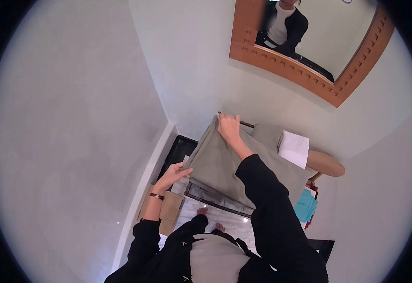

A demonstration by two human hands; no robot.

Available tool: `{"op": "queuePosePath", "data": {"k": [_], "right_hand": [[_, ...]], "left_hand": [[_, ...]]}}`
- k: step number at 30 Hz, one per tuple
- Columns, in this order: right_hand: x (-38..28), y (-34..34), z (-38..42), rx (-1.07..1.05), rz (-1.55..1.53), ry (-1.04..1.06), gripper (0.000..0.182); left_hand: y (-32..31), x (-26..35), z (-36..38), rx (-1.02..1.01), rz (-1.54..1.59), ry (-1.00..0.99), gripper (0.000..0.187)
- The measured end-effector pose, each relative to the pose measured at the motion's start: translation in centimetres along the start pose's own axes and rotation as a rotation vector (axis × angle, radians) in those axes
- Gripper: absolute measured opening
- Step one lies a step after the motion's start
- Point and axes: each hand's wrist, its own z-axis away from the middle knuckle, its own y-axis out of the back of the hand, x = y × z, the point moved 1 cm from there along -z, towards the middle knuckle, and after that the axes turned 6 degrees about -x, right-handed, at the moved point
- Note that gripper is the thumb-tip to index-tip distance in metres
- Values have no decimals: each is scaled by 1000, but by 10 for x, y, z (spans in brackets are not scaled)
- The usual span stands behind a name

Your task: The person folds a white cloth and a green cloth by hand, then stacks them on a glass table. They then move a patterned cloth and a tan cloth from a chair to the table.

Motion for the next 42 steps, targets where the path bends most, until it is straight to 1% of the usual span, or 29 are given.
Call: {"op": "queuePosePath", "data": {"k": [2,3,5,6,7,9,11,12,13,15,16,17,20,23,24,26,27,30,33,36,39,42], "right_hand": [[4,-26,8,155,-207,84,35],[4,-33,19,116,-227,49,39],[5,-43,52,55,-264,-23,47],[9,-52,74,100,-228,-27,51],[14,-59,96,148,-188,-29,54],[25,-47,151,92,-201,-125,54],[45,-27,206,177,-84,-244,54],[56,-14,233,220,-26,-361,53],[68,-2,260,265,33,-476,53],[98,8,317,499,71,-680,54],[119,6,347,527,84,-786,53],[140,-1,378,551,97,-892,52],[195,-34,453,627,-362,-1053,52],[212,-35,476,503,-696,-1047,56],[208,-27,474,458,-626,-1056,54],[199,-10,470,346,-604,-1101,48],[196,-1,468,291,-595,-1121,48],[191,20,469,273,-535,-1073,53],[177,21,460,544,-251,-975,53],[165,28,459,331,-253,-1194,57],[190,-9,479,450,-443,-1110,48],[219,-45,505,561,-696,-1009,47]], "left_hand": [[10,-11,-5,-19,53,9,23],[24,-35,-11,-19,-32,111,26],[50,-105,-30,-26,-217,301,34],[50,-135,-35,36,-326,273,45],[48,-145,-39,-14,-364,234,55],[38,-138,-39,-8,-390,344,57],[35,-140,-40,67,-376,318,51],[34,-142,-40,103,-367,308,49],[33,-141,-41,114,-259,317,46],[29,-136,-39,136,-48,348,43],[24,-132,-40,162,14,327,41],[22,-135,-41,163,10,323,41],[26,-141,-44,164,-26,301,41],[23,-129,-46,149,-120,264,43],[17,-121,-47,163,-105,276,42],[16,-131,-49,156,-57,267,40],[18,-137,-52,153,-35,261,40],[23,-146,-56,164,47,221,37],[24,-158,-55,162,155,211,38],[28,-168,-55,171,28,234,33],[25,-163,-57,246,25,248,39],[26,-151,-58,161,54,334,49]]}}
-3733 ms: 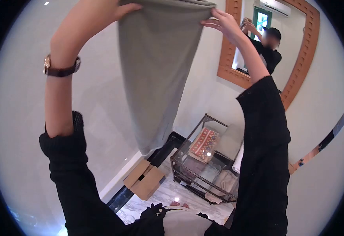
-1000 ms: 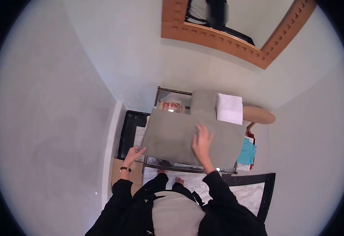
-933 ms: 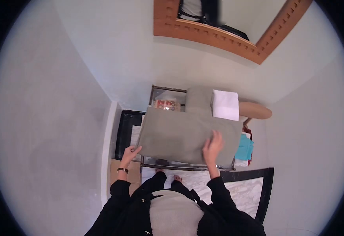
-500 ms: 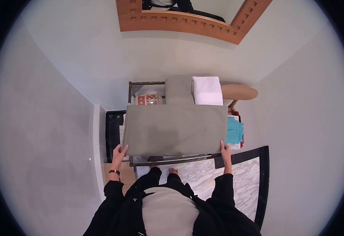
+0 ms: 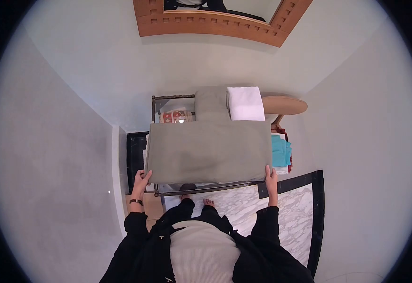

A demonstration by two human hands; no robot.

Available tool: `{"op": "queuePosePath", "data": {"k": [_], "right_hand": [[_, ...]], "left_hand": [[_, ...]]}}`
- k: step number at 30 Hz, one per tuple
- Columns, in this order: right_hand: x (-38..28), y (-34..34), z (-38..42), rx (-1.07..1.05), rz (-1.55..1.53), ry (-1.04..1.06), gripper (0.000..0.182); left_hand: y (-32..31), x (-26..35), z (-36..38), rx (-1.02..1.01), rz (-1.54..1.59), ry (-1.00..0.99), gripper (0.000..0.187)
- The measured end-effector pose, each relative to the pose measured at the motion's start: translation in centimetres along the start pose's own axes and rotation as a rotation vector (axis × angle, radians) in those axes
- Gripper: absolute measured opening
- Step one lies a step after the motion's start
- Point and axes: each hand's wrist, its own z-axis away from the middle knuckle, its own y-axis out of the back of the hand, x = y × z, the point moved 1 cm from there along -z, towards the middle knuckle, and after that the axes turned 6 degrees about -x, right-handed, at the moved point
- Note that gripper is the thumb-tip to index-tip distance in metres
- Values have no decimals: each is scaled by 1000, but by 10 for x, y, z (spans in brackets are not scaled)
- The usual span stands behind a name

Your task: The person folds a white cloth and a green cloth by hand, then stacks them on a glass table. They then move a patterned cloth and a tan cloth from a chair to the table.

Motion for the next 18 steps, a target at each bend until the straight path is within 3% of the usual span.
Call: {"op": "queuePosePath", "data": {"k": [3,6,9,12,14,17,18], "right_hand": [[-60,10,23,-261,-168,-289,48],[-101,13,36,-208,-339,-298,61],[-113,19,34,-157,-253,-73,47],[-140,34,29,-260,-158,41,34],[-165,43,27,-312,-193,-99,31],[-196,61,18,-446,-185,-229,31],[-200,66,13,-486,-191,-217,31]], "left_hand": [[12,-12,-13,-82,3,59,50],[14,-4,-6,-111,118,10,53],[0,41,26,-235,275,-123,61],[-1,71,39,-352,327,-147,36],[12,76,33,-410,296,-143,25],[17,98,38,-503,265,-155,36],[16,107,44,-614,278,-213,51]]}}
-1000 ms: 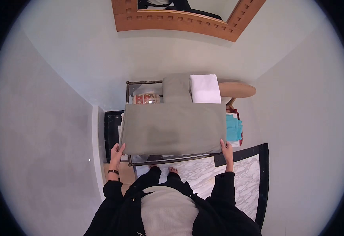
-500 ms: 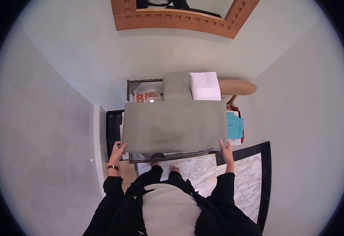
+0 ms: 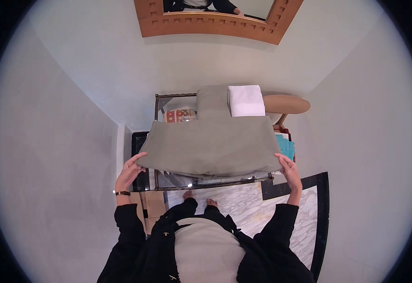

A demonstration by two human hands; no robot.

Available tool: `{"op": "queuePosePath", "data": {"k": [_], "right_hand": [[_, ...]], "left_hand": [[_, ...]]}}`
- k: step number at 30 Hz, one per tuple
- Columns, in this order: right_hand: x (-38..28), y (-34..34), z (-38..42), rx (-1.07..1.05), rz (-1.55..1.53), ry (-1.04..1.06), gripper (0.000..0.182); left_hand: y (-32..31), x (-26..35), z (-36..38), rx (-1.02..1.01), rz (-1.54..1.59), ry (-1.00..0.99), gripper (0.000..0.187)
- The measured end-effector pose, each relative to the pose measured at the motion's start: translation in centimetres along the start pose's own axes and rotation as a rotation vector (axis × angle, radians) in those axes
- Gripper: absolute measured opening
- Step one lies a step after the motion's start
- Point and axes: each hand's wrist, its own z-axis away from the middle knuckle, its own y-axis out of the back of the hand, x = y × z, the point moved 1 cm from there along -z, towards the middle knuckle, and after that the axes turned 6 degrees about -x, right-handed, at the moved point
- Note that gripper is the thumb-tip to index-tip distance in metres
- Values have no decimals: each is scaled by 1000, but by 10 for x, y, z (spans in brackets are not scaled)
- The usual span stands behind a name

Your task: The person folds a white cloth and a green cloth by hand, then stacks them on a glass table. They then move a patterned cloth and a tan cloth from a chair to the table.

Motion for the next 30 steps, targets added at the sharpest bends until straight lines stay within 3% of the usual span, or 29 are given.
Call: {"op": "queuePosePath", "data": {"k": [3,5,6,7,8,11,12,19,22,25,28,30], "right_hand": [[-20,9,-5,-178,-105,62,36],[-35,13,-8,-345,-297,148,43],[-42,17,-12,-415,-454,89,54],[-47,18,-14,-415,-358,130,53],[-51,19,-15,-414,-262,171,52],[-70,18,-15,-301,-5,246,45],[-75,19,-16,-244,75,263,43],[-112,64,-15,-20,372,457,18],[-150,66,22,182,770,654,15],[-162,56,29,67,423,811,19],[-141,52,-1,42,319,710,26],[-100,59,-50,8,309,476,38]], "left_hand": [[-22,22,4,-67,28,-116,61],[-28,30,2,85,-190,-68,60],[-27,30,0,169,-319,-47,59],[-25,29,-4,253,-447,-25,58],[-25,27,-11,266,-510,-161,50],[-32,38,-20,429,-932,-277,41],[-36,41,-24,439,-846,-379,33],[-56,105,11,586,-1109,-506,26],[-89,127,33,546,-619,-526,30],[-87,125,39,430,-421,-388,37],[-71,93,15,388,-443,-258,39],[-66,64,-5,428,-552,-128,40]]}}
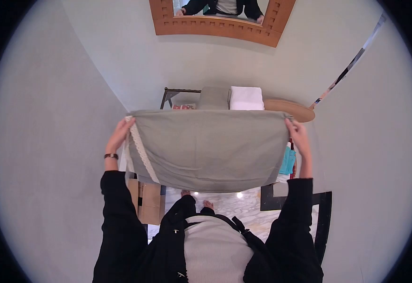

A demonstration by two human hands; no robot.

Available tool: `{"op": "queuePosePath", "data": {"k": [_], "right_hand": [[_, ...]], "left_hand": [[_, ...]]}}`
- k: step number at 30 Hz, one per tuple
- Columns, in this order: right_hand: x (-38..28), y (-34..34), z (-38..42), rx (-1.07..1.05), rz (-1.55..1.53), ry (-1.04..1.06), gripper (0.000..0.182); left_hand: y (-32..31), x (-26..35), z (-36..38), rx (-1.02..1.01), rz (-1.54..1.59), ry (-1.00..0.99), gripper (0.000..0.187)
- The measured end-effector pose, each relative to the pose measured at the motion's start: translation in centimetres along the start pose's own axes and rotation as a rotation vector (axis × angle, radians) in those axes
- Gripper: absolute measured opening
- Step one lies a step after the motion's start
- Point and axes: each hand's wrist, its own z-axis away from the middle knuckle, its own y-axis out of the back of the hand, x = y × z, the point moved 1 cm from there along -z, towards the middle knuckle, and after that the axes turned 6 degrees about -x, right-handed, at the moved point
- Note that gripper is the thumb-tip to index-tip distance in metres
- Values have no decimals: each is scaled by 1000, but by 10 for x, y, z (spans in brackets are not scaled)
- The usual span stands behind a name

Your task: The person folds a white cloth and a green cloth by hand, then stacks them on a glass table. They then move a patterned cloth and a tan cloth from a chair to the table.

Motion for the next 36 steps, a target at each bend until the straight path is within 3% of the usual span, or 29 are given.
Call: {"op": "queuePosePath", "data": {"k": [4,6,8,13,15,20,23,26,29,32,36], "right_hand": [[127,-40,-43,-67,275,-17,54],[181,-64,-56,-88,463,-35,55],[176,-75,-51,18,354,-39,56],[165,-76,-44,92,178,-74,55],[156,-76,-38,145,232,41,51],[124,-75,-25,273,436,152,42],[69,-68,-16,342,484,188,36],[5,-59,-12,408,477,294,31],[-70,-55,-1,430,498,362,28],[-128,-57,7,419,510,441,27],[-178,-76,24,356,464,603,25]], "left_hand": [[-12,-105,-43,-52,-369,75,40],[-21,-145,-60,12,-412,6,41],[-30,-149,-60,107,-439,-79,46],[-37,-119,-49,158,-622,-29,50],[-39,-108,-45,133,-611,-41,51],[-50,-62,-18,47,-439,-137,48],[-59,-22,0,40,-311,-183,43],[-84,55,34,90,-190,4,36],[-124,129,65,41,-24,-221,35],[-166,183,77,-83,-75,-371,40],[-219,219,83,-239,-7,-326,37]]}}
